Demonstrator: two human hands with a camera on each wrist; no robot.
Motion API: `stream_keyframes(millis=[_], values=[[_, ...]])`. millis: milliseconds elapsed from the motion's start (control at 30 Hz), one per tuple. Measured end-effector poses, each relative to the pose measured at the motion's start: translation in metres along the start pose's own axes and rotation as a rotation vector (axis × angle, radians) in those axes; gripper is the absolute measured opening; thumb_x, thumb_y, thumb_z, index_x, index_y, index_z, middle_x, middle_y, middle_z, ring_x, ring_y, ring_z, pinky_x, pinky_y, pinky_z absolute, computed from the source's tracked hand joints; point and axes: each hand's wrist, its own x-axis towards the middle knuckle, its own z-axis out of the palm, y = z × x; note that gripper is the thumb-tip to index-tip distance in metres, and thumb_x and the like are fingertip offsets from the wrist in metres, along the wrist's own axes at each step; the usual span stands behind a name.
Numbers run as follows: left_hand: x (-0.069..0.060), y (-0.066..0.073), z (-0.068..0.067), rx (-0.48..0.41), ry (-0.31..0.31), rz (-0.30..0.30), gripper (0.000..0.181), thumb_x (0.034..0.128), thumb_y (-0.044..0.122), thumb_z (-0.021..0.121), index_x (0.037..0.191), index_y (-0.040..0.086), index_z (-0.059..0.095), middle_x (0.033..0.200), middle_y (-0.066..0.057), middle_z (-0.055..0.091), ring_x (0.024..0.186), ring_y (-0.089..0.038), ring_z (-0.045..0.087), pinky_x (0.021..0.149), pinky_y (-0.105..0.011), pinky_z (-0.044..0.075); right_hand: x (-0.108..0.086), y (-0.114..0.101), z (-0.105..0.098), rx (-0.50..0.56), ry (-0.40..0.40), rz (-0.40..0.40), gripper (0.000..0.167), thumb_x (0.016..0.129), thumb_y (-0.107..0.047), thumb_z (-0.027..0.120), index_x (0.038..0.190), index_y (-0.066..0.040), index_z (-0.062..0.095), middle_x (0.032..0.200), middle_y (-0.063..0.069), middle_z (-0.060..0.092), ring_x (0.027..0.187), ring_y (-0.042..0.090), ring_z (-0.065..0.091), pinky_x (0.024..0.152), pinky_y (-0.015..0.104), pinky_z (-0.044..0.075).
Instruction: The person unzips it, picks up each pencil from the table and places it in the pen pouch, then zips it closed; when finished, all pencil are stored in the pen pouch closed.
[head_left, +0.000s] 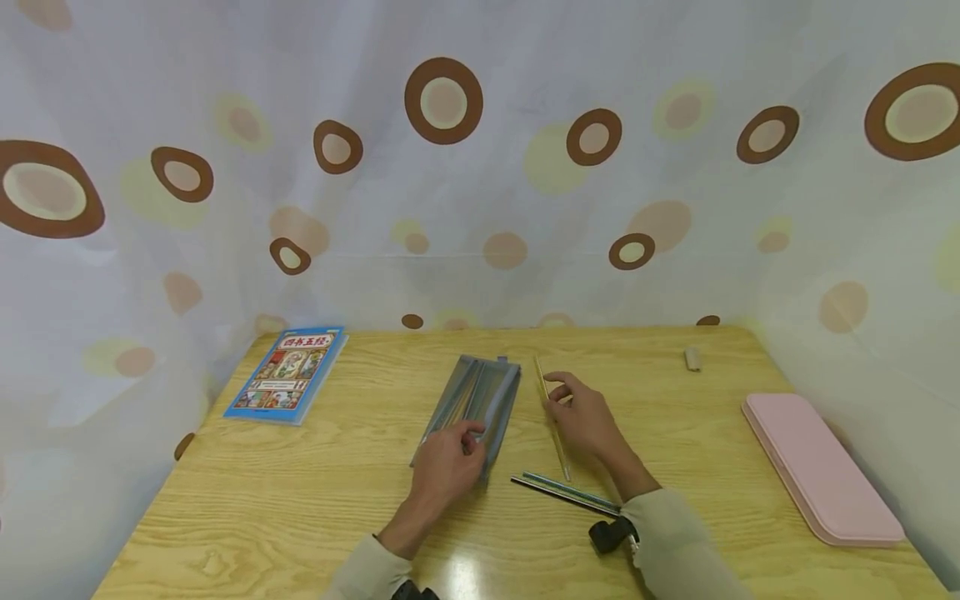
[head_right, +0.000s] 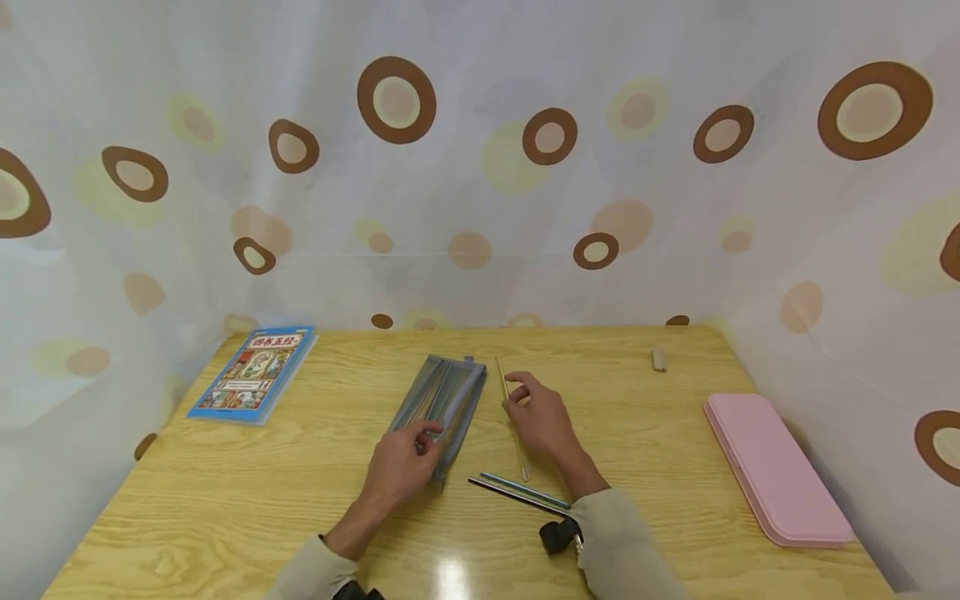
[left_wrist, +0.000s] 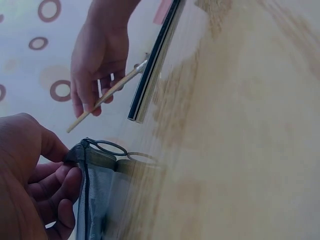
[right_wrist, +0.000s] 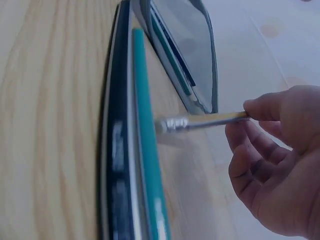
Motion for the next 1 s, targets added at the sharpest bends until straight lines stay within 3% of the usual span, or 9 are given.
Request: stream_keyframes(millis=[133, 267, 667, 1000], values=[[0.001, 0.000, 0.001, 0.001, 0.007, 0.005, 0.021, 0.0830, 0.019, 0.064, 0.102, 0.015, 0.073, 0.069, 0.009, 0.063, 0.050, 0.001, 0.043, 0.046, -0.018, 0.036, 0.005, -0.005, 0.003, 0.183, -0.007, 0.094, 0.048, 0.097, -0.018, 0.054, 0.143, -0.010, 0.042, 0.113, 0.016, 0.062, 0.084, 0.022, 0.066, 0.073, 0.035, 0.055], [0.001, -0.001, 0.001, -0.005, 0.009, 0.010, 0.021, 0.0831, 0.018, 0.064, 0.102, 0.015, 0.073, 0.069, 0.009, 0.063, 0.050, 0.001, 0.044, 0.047, -0.018, 0.037, 0.010, -0.009, 0.008, 0.284, -0.045, 0.165, 0.055, 0.096, -0.015, 0.054, 0.146, -0.005, 0.035, 0.119, 0.021, 0.059, 0.083, 0.020, 0.064, 0.074, 0.035, 0.054], [0.001, -0.002, 0.002, -0.016, 0.009, 0.006, 0.022, 0.0824, 0.017, 0.064, 0.102, 0.014, 0.073, 0.069, 0.009, 0.063, 0.049, 0.001, 0.044, 0.046, -0.018, 0.037, 0.018, -0.017, 0.035, 0.444, -0.148, 0.279, 0.062, 0.092, -0.012, 0.056, 0.149, -0.005, 0.032, 0.108, 0.017, 0.066, 0.063, 0.011, 0.058, 0.058, 0.025, 0.048], [0.002, -0.003, 0.002, -0.015, -0.006, -0.008, 0.025, 0.0820, 0.018, 0.062, 0.104, 0.013, 0.073, 0.069, 0.009, 0.063, 0.048, 0.002, 0.043, 0.046, -0.018, 0.037, 0.031, -0.022, 0.053, 0.513, -0.117, 0.319, 0.065, 0.088, -0.008, 0.059, 0.148, -0.006, 0.034, 0.096, 0.014, 0.068, 0.056, 0.011, 0.060, 0.050, 0.023, 0.047]])
